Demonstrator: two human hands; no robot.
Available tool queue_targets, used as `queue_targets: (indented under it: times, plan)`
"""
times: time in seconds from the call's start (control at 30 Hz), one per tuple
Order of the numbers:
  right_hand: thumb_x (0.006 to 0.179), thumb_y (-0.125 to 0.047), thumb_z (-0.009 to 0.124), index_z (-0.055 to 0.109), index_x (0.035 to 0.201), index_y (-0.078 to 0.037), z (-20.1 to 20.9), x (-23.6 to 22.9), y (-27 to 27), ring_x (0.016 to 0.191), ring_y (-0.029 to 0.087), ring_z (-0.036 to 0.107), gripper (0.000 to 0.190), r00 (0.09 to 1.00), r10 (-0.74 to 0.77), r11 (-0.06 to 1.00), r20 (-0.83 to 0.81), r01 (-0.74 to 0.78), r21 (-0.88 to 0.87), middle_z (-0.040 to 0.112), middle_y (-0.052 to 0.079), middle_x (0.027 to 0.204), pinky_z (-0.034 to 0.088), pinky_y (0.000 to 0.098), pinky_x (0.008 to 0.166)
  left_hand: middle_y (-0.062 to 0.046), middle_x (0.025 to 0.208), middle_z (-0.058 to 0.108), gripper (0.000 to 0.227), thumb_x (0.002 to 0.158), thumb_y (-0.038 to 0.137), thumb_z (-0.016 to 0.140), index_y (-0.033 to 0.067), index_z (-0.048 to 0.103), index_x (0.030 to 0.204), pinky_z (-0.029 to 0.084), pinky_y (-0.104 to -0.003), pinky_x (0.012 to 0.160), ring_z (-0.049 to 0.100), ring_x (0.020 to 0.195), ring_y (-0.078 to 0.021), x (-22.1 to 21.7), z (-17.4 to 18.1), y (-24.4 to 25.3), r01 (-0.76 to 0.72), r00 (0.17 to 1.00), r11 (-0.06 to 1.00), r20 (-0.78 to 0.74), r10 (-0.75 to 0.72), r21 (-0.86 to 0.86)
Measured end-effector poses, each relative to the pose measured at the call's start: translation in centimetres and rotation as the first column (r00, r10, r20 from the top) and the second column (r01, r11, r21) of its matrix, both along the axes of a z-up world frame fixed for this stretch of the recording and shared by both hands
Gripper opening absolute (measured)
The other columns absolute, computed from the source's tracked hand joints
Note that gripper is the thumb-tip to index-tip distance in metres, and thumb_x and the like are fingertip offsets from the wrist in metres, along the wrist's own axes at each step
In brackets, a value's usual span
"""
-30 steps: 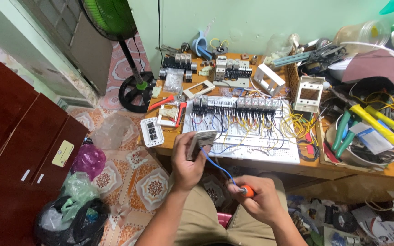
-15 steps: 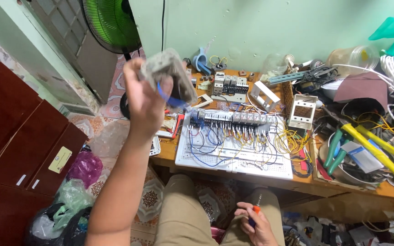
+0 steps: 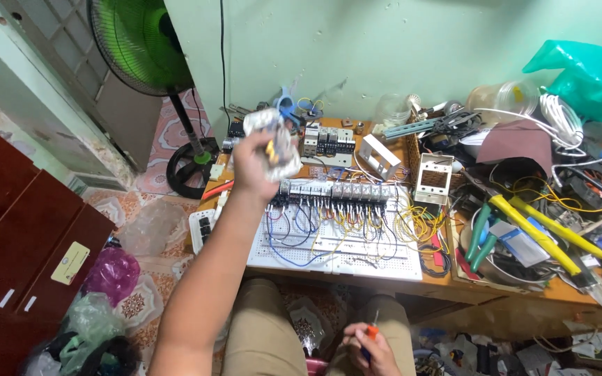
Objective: The person uses a screwdriver to tighten screws on a small white electrical component held in their hands. They then place the component onto a breadboard and continue to secure wires and connections using the screwdriver.
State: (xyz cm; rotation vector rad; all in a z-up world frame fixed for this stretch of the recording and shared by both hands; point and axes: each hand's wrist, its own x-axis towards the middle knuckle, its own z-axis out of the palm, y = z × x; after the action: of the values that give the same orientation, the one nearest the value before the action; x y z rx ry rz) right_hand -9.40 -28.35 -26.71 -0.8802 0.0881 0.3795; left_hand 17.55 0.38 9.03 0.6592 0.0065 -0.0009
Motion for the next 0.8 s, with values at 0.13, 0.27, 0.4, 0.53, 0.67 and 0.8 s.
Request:
queue_targets:
  times: [0.13,0.27,0.4,0.53,0.67,0.8]
  plan:
    - [0.084,-0.012,0.076,0.076,0.092,0.004,8.3,3.2,-2.6,0.101,0.034,0.074,0.018,0.984,-0.085,0.878,-0.157,-0.001,-0.478,0.076,0.021,0.101,0.060,0.0479,0.101,-0.023,0.112,0.066,0.061,0.079,0.006,0.056,-0.0034,0.052,0.139,0.061,-0.045,0.080,0.067,0.093,-0.0333,-6.9,-3.9,2.4,0.042,0.997,0.982,-0.050,-0.052,-0.182]
    - [0.086,-0.028,0.072,0.076,0.085,-0.010,22.8,8.5,-2.9,0.089,0.020,0.071,0.018,0.925,0.166,0.561,0.341,0.196,-0.804,0.078,0.007,0.092,0.053,0.0386,0.086,-0.026,0.120,0.066,0.060,0.084,0.002,0.057,0.0034,0.050,0.143,0.063,-0.048,0.081,0.069,0.099,-0.0371,-14.4,-6.8,4.7,0.196,0.974,0.949,0.157,-0.161,-0.246]
    - [0.087,-0.038,0.076,0.079,0.101,-0.023,28.8,18.6,-3.6,0.106,0.019,0.072,0.021,0.930,0.078,0.111,0.360,0.351,-0.930,0.081,-0.002,0.108,0.050,0.0383,0.094,-0.024,0.128,0.062,0.053,0.088,0.011,0.059,-0.0098,0.051,0.136,0.062,-0.044,0.087,0.064,0.106,-0.0345,-19.2,-10.1,7.2,0.236,0.967,0.927,0.163,-0.195,-0.290]
    - [0.095,-0.023,0.071,0.069,0.124,-0.008,29.9,27.5,-2.7,0.102,0.025,0.065,0.033,0.922,0.096,-0.022,0.376,0.380,-0.925,0.071,0.011,0.117,0.052,0.0434,0.093,-0.031,0.128,0.062,0.065,0.081,0.017,0.067,-0.0075,0.054,0.140,0.055,-0.049,0.078,0.063,0.101,-0.0400,-22.8,-13.6,8.3,0.072,0.996,0.956,0.068,-0.055,-0.283]
    - [0.090,-0.018,0.068,0.058,0.138,-0.011,28.7,32.8,-2.1,0.108,0.041,0.066,0.049,0.975,0.070,-0.206,0.213,0.223,-0.953,0.070,0.021,0.120,0.053,0.0511,0.090,-0.032,0.145,0.048,0.069,0.088,0.016,0.068,-0.0053,0.041,0.147,0.047,-0.058,0.094,0.056,0.120,-0.0445,-25.0,-18.8,10.7,0.172,0.983,0.893,0.129,-0.130,-0.416]
    - [0.096,-0.010,0.058,0.061,0.111,-0.002,26.5,34.5,-1.7,0.092,0.041,0.067,0.017,0.994,0.036,-0.323,0.108,0.114,-0.939,0.070,0.024,0.101,0.054,0.0495,0.075,-0.024,0.154,0.040,0.068,0.096,0.022,0.068,0.0025,0.036,0.153,0.042,-0.060,0.111,0.045,0.127,-0.0399,-26.5,-20.9,11.8,0.351,0.933,0.829,0.235,-0.273,-0.434]
